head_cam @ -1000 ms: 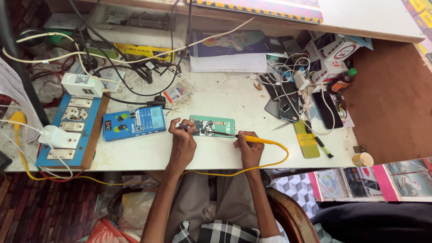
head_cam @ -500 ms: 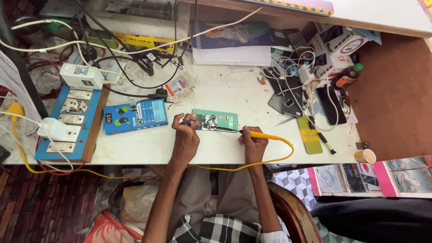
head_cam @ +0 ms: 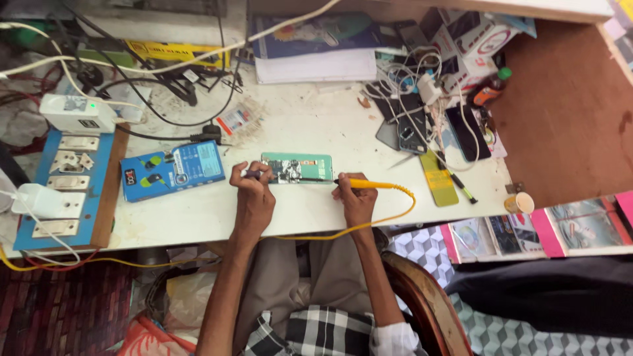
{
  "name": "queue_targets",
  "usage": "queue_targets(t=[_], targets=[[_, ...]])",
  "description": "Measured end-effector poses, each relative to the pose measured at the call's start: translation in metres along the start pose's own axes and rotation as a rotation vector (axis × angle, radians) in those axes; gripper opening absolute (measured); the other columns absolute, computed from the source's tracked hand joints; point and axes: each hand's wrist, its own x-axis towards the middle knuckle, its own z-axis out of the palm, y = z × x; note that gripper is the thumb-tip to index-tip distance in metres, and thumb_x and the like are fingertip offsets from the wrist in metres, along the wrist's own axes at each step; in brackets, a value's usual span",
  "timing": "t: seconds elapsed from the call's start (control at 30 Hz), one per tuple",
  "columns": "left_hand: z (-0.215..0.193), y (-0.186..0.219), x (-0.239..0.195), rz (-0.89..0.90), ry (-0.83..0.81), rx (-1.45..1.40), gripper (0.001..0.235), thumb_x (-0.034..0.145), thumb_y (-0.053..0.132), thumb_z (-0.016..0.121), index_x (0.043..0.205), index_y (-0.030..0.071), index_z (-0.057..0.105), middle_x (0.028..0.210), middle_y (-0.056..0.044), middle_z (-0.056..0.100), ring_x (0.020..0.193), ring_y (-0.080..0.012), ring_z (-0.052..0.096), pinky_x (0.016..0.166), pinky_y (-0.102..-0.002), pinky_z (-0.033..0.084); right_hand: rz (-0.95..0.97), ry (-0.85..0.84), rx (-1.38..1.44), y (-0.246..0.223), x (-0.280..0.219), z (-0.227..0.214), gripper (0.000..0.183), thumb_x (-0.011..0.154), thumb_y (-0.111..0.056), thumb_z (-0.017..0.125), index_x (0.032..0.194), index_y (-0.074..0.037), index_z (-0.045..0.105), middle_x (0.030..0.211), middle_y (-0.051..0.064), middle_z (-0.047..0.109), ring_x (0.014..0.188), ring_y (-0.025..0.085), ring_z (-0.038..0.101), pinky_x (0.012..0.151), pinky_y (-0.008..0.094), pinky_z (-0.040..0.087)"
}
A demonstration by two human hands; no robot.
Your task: The person uses a soldering iron and solder wire to work on a green circuit board placed on a cluttered workbench. They repeatedly apply heat and solder to specific points on the board while holding it steady with the other hand.
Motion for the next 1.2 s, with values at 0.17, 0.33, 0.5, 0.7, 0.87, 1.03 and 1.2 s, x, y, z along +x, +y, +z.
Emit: queue_targets(t=[0.17,0.33,0.5,0.7,0.87,1.03,1.2], targets=[[-0.003,0.005,0.001,-0.036,-0.026,0.013,0.046,0.1,-0.02,0.043,0.125,0.005,0.013,0.102,-0.018,0.054,0.085,-0.0275,0.06,0.084,-0.037,0.051,-0.045,-0.042,0.083,0.004,0.002,-0.001,0.016,0.101,-0.013,0.067,0.094,0.001,0.065,0.067,0.005,0.065,0.057,0.009,0.058,0.054,0.023,0.047],[-0.002,0.01,0.005,-0.037,-0.019,-0.009,0.045,0.1,-0.02,0.04,0.126,0.005,0.013,0.103,-0.018,0.053,0.088,-0.0272,0.061,0.086,-0.038,0.052,-0.059,-0.045,0.102,0.002,0.002,-0.001,0.014,0.101,-0.011,0.067,0.093,0.001,0.065,0.067,0.005,0.065,0.057,0.009,0.059,0.054,0.023,0.047],[-0.002,-0.002,-0.001,-0.04,-0.043,0.049,0.045,0.101,-0.018,0.04,0.129,0.004,0.012,0.104,-0.019,0.053,0.092,-0.0278,0.059,0.09,-0.039,0.051,-0.063,-0.025,0.1,0.01,0.003,0.0,0.014,0.1,-0.011,0.068,0.092,0.001,0.065,0.068,0.003,0.063,0.058,0.009,0.06,0.053,0.023,0.048],[0.003,-0.016,-0.009,-0.081,-0.03,0.049,0.041,0.104,-0.011,0.041,0.13,0.003,0.011,0.107,-0.02,0.056,0.099,-0.0298,0.059,0.102,-0.043,0.044,-0.091,-0.014,0.006,0.018,0.003,-0.005,0.016,0.099,-0.01,0.069,0.088,0.0,0.064,0.066,0.004,0.064,0.057,0.01,0.061,0.055,0.025,0.05],[0.003,-0.007,-0.002,-0.056,0.003,-0.002,0.041,0.102,-0.011,0.041,0.127,0.002,0.012,0.105,-0.021,0.056,0.095,-0.029,0.06,0.098,-0.041,0.047,-0.064,-0.011,0.004,0.011,0.004,-0.003,0.011,0.095,-0.009,0.07,0.088,-0.001,0.067,0.064,0.004,0.065,0.056,0.009,0.06,0.052,0.024,0.048],[0.001,-0.007,0.0,-0.053,-0.007,0.05,0.04,0.101,-0.011,0.043,0.123,0.001,0.012,0.1,-0.017,0.057,0.089,-0.0276,0.061,0.092,-0.039,0.048,-0.042,-0.038,0.116,0.019,0.006,-0.002,0.012,0.096,-0.01,0.07,0.091,-0.001,0.067,0.065,0.003,0.064,0.056,0.007,0.058,0.053,0.022,0.046],[0.001,-0.004,0.004,-0.046,0.0,-0.011,0.039,0.102,-0.009,0.043,0.125,0.0,0.012,0.098,-0.017,0.057,0.086,-0.0283,0.062,0.087,-0.039,0.051,-0.032,-0.024,0.07,0.018,0.007,-0.003,0.012,0.096,-0.01,0.069,0.09,0.0,0.066,0.064,0.003,0.064,0.056,0.007,0.057,0.052,0.023,0.045]])
